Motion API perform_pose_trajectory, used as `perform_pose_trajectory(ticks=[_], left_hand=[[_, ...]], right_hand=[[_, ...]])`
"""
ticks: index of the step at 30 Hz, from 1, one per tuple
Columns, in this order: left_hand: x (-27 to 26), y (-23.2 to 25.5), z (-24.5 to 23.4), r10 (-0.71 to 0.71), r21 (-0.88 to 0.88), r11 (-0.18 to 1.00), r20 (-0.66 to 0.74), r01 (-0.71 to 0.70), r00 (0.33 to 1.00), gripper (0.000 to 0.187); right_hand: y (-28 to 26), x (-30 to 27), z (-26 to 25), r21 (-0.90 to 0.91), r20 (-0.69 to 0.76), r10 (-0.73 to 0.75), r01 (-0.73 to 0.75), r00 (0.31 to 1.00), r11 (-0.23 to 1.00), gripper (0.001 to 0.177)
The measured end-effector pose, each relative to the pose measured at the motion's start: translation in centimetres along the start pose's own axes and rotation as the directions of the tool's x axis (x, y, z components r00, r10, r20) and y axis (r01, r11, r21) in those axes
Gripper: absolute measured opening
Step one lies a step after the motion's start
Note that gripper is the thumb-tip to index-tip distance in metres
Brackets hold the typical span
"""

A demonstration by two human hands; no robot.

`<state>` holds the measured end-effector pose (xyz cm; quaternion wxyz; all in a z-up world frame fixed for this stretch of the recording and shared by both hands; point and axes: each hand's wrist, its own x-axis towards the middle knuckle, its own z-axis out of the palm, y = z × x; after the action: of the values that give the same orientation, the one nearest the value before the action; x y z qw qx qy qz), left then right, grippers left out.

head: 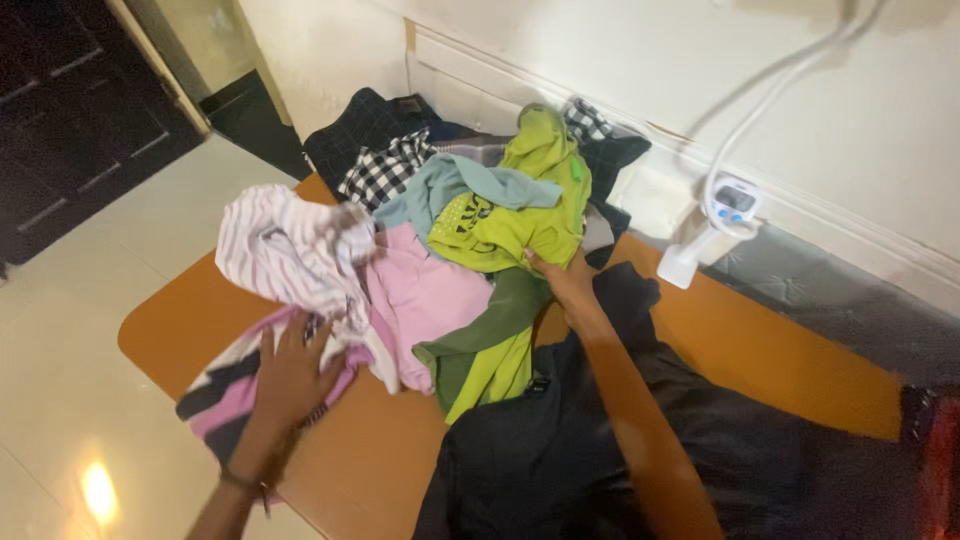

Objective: The person folds several garments on a table, including a black t-shirt, a black polo shirt, and a light-colored button-up shirt. Each item is smoothed, folded into a compact rectangle, and stacked on the right side of the table.

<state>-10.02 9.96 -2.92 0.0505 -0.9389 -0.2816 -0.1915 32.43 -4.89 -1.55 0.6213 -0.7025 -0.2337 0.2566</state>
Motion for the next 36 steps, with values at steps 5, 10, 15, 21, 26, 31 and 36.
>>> perform_pose_trajectory(ticks=[5,10,15,21,26,31,36], left_hand=[[5.6,-4.2,1.3,-0.034,-0.204,0.978,0.058,0.045,0.998,0.064],[9.3,-7.8,3.8,0.040,-0.291,0.957,0.050,-0.024,0.998,0.064],[13.4,-11.5,8.7,0.065,-0.296,0.953,-0.002,-0.062,0.998,0.063],[15.8,-12.1,8.4,0.009,-0.341,0.939,-0.063,-0.030,0.998,0.052],[11.0,-2.1,-3.4,0.031,0.030,0.999,-0.260,-0.024,0.965,0.063],[2.2,14.4,-10.0,-0.085,-0.359,0.910,0.328,0.208,0.941,0.065],[-1.4,19.4,-4.2,-0.037,-0.413,0.873,0.473,0.259,0.880,0.059]], right_hand=[[-0.4,-0.5,2.8,-0.021,-0.139,0.071,-0.074,0.988,0.997,0.082],[1.0,1.3,5.3,-0.127,-0.273,-0.016,-0.020,0.962,0.992,0.084],[2.2,3.7,7.9,0.158,-0.294,-0.073,0.124,0.953,0.980,0.085],[0.5,4.0,2.3,-0.064,0.190,0.214,-0.205,0.958,0.977,0.087],[2.1,2.2,-12.9,-0.507,0.549,-0.150,0.470,0.822,0.723,0.073],[1.5,-2.4,-14.5,-0.472,0.719,-0.272,0.736,0.640,0.485,0.081],[1.5,-4.9,-7.4,-0.476,0.836,-0.021,0.744,0.548,0.470,0.053]])
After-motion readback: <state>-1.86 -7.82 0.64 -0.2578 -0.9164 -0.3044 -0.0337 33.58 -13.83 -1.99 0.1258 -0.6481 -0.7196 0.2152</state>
